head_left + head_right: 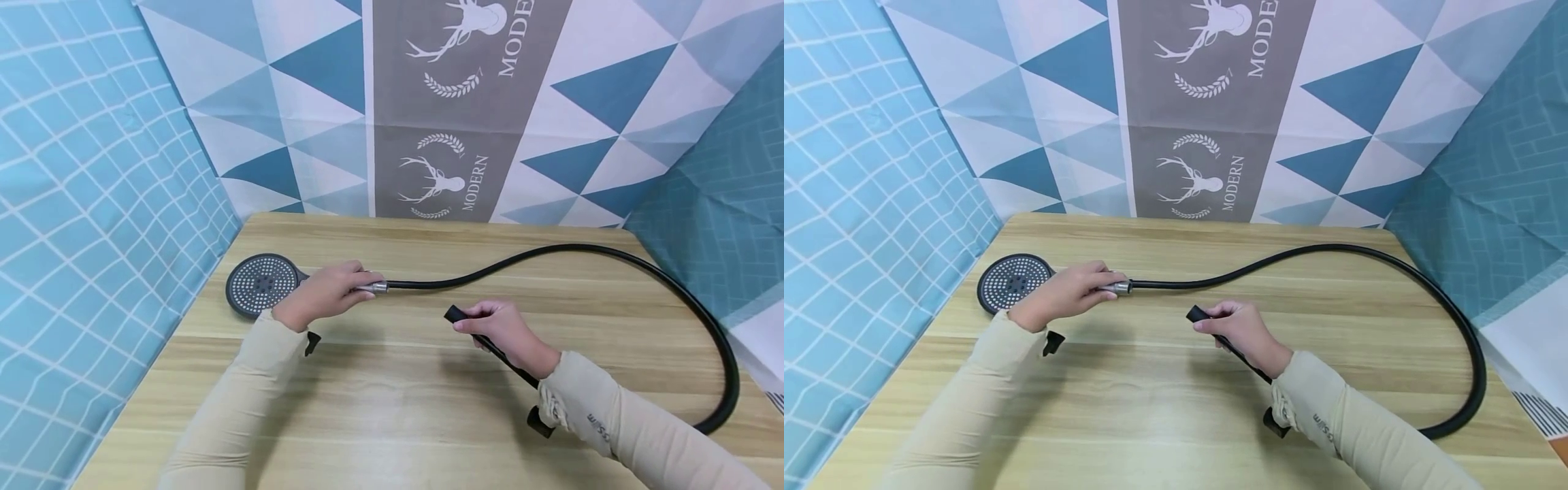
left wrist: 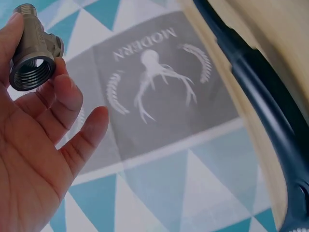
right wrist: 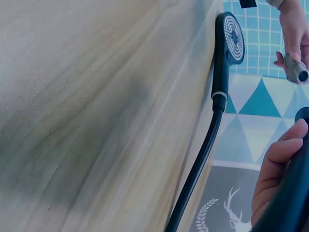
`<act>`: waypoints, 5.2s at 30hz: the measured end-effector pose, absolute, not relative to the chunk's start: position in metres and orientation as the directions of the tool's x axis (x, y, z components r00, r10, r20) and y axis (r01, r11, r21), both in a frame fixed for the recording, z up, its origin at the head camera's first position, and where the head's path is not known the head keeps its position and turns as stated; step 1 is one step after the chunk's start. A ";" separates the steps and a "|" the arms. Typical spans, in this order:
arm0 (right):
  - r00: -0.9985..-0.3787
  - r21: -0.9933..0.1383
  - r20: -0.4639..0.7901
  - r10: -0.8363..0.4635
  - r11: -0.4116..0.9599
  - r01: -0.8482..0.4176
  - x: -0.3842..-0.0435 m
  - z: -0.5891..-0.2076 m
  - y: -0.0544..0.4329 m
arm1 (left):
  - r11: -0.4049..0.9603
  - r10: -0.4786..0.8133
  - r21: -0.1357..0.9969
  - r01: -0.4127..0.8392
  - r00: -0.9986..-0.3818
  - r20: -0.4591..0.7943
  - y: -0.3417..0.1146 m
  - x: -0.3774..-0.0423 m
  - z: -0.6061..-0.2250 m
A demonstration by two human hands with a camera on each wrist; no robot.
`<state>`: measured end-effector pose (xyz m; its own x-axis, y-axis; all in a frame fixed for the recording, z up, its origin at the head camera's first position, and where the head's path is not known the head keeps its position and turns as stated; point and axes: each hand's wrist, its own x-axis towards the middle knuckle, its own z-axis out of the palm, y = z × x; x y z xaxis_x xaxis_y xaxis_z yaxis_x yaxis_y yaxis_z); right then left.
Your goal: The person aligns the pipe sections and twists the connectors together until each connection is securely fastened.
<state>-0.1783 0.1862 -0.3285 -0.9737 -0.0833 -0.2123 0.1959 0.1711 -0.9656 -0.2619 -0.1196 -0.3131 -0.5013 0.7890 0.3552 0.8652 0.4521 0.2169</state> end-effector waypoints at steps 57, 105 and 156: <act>-0.993 -0.921 0.106 -0.049 0.372 -0.116 -0.140 -0.329 0.179 | 0.246 0.775 -0.104 0.964 -0.131 0.618 -0.054 -0.238 -0.322; -0.991 -0.915 0.124 -0.056 0.380 -0.136 -0.152 -0.336 0.169 | 0.234 0.792 -0.230 0.945 -0.048 0.608 -0.045 -0.237 -0.328; -0.942 -0.833 0.242 -0.233 0.448 -0.324 -0.153 -0.341 0.167 | 0.186 0.772 -0.304 0.934 0.052 0.634 -0.048 -0.238 -0.334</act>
